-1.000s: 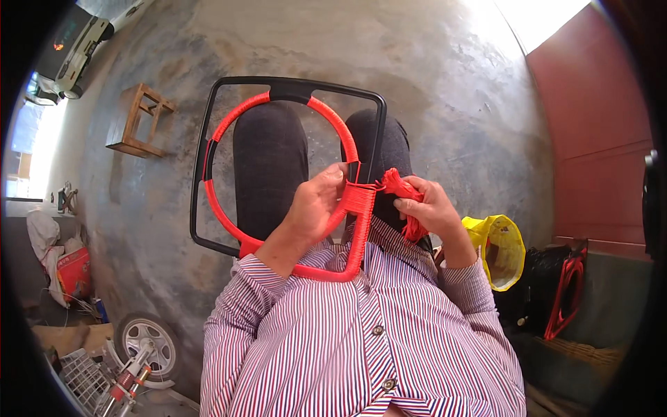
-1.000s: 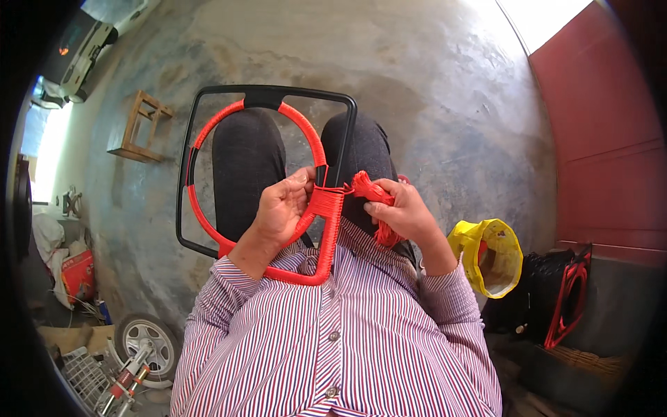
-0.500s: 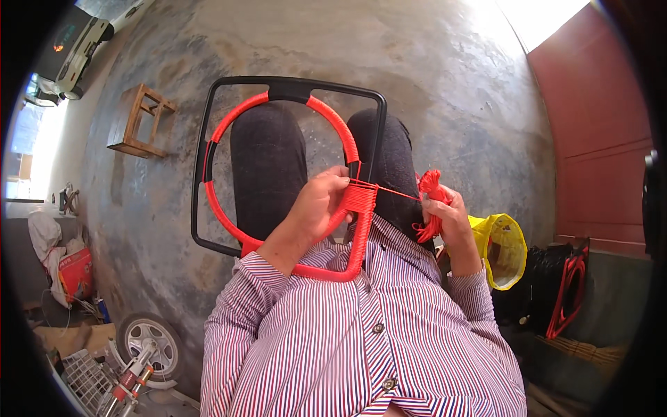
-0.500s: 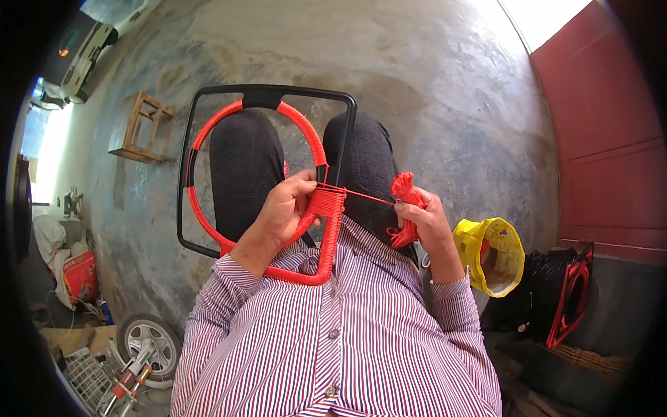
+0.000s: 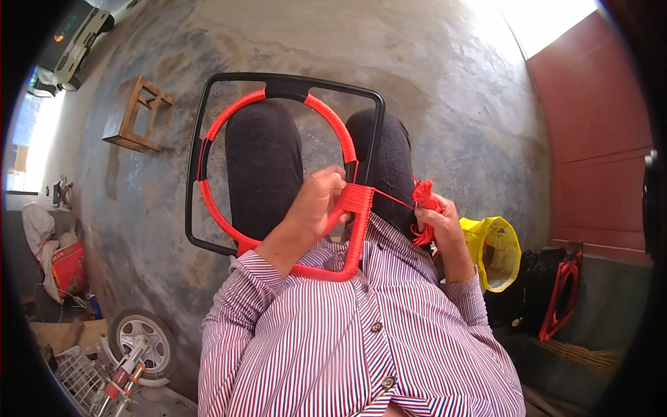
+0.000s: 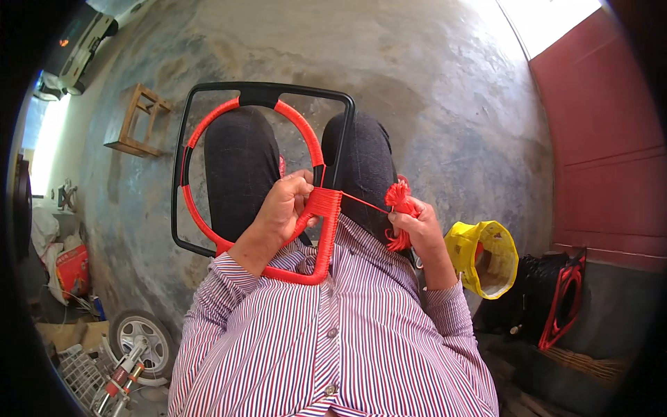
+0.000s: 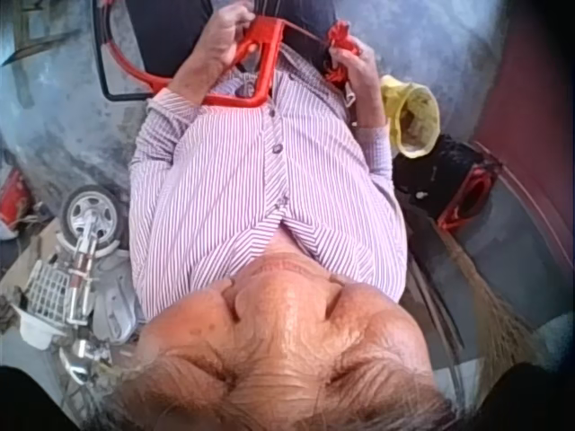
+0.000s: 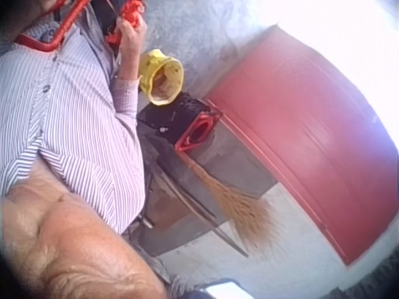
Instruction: Winding red string or yarn repeatedly around a circular red plastic frame held in the hands.
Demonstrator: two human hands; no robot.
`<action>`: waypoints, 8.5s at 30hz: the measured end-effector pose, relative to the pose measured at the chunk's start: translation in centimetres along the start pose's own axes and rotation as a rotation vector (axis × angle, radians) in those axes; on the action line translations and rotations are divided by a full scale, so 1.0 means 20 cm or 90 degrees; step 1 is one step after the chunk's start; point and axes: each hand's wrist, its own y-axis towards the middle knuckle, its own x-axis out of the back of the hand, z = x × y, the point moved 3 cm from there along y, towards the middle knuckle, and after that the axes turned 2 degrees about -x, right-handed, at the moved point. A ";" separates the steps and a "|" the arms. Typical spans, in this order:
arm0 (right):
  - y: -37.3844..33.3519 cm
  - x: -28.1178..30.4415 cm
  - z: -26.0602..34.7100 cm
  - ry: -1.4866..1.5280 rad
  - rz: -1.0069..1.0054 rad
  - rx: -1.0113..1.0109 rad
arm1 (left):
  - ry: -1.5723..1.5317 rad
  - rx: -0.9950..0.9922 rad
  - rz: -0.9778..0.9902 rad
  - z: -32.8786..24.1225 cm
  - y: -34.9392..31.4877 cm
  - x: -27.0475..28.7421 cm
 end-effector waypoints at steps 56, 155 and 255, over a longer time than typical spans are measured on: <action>-0.02 0.30 0.31 0.219 -0.212 0.228 | -0.042 -0.048 0.015 -0.02 -0.02 -0.04; 0.03 0.43 0.38 0.400 -0.100 0.261 | 0.103 -0.107 -0.056 -0.03 -0.02 -0.02; 0.19 -0.32 0.22 -0.112 0.069 0.081 | 0.042 -0.104 0.000 0.02 -0.01 0.02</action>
